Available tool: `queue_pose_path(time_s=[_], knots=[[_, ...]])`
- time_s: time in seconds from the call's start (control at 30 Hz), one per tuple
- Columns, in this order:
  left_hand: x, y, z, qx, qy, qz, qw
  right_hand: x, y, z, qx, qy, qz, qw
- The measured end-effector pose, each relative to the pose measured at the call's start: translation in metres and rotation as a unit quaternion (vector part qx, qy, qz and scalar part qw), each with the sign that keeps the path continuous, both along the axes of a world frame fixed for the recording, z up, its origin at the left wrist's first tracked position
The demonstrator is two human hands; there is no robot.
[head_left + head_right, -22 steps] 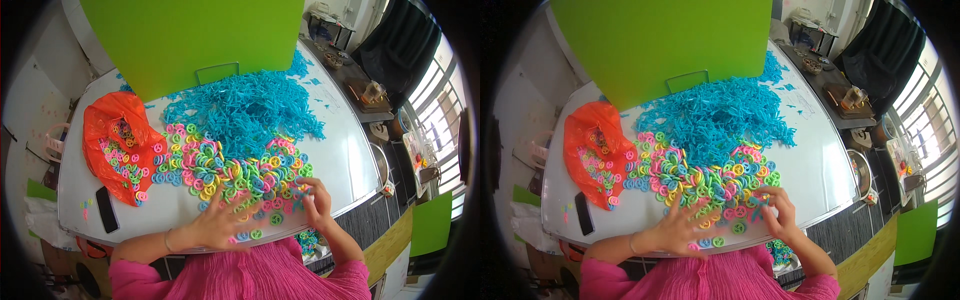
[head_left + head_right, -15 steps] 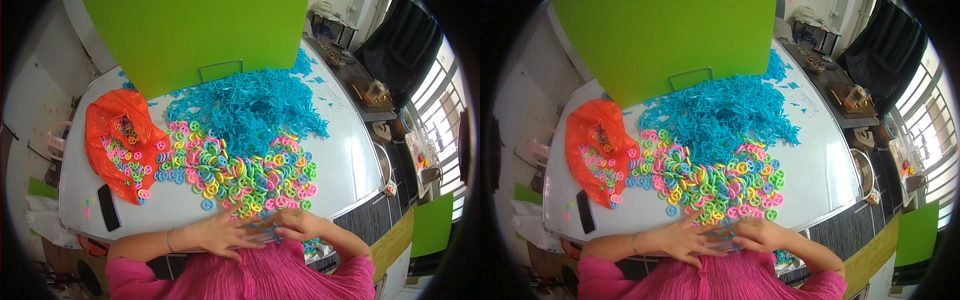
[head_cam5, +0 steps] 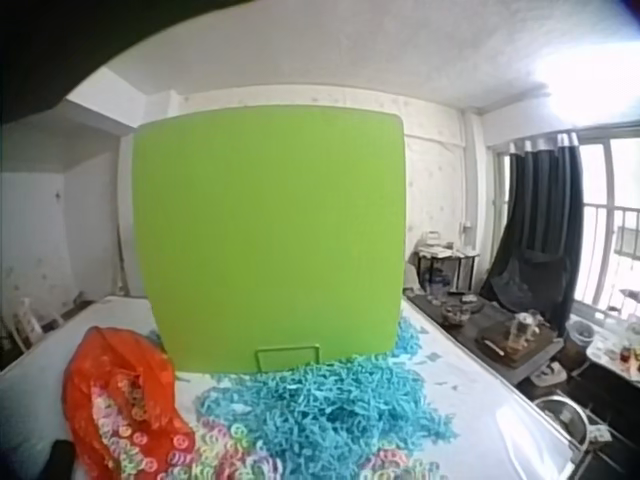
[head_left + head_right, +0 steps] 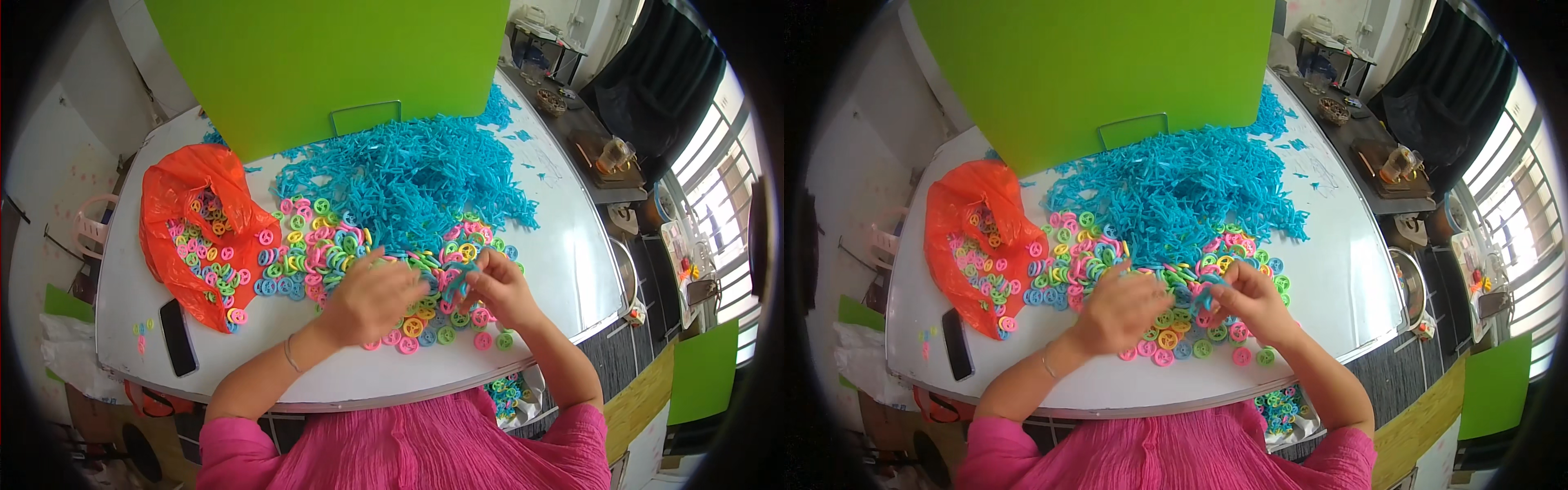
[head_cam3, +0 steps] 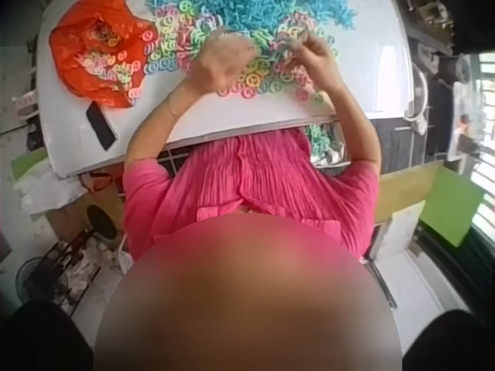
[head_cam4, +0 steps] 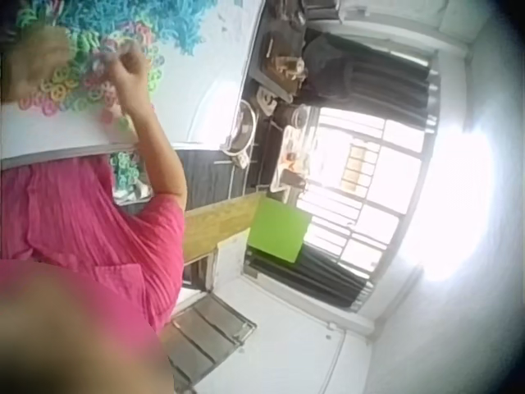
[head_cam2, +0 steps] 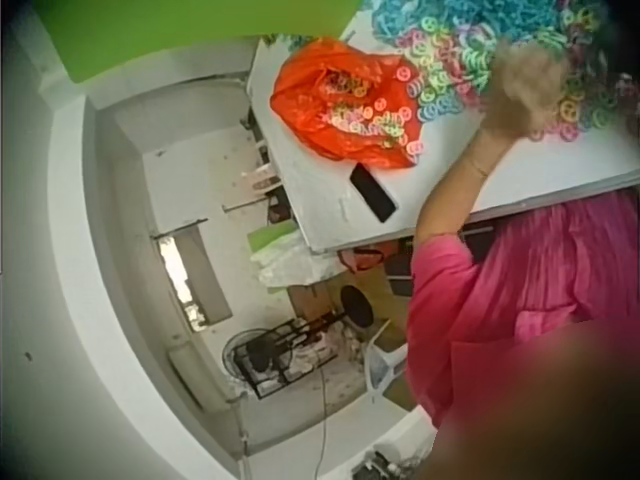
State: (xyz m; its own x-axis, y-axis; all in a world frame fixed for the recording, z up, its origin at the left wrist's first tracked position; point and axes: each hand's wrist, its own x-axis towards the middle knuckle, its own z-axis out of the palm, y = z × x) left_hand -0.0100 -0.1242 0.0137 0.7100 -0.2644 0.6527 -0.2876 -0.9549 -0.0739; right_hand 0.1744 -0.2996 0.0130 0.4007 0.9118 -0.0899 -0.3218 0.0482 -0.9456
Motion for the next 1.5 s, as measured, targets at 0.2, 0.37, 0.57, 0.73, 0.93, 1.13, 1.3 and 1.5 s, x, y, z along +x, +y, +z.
queue_pose_path(time_s=[0.2, 0.37, 0.57, 0.73, 0.93, 1.13, 1.3, 1.5], knots=[[0.018, 0.030, 0.012, -0.518, 0.029, 0.145, 0.842, 0.006, 0.038, 0.024, 0.020, 0.053, 0.039, 0.998], [0.023, 0.043, -0.003, -0.262, 0.055, 0.241, 0.933, -0.005, 0.057, 0.027, 0.086, 0.148, 0.018, 0.985], [0.017, 0.041, -0.009, -0.228, 0.078, 0.248, 0.939, -0.002, 0.050, 0.011, 0.012, 0.156, 0.053, 0.986], [0.021, 0.031, 0.003, -0.527, 0.030, 0.157, 0.835, -0.004, 0.048, 0.004, 0.021, 0.095, 0.046, 0.994], [0.020, 0.023, -0.008, -0.766, 0.078, 0.003, 0.638, -0.010, 0.048, 0.011, 0.021, 0.168, 0.063, 0.984], [0.018, 0.015, -0.006, -0.805, 0.109, 0.023, 0.582, -0.007, 0.046, 0.001, 0.009, 0.039, 0.010, 0.999], [0.015, 0.017, -0.004, -0.775, 0.099, 0.048, 0.622, -0.003, 0.044, 0.007, -0.008, -0.055, 0.001, 0.998], [0.010, 0.028, 0.017, -0.628, 0.173, 0.099, 0.752, -0.004, 0.044, 0.011, 0.012, 0.068, 0.005, 0.998]])
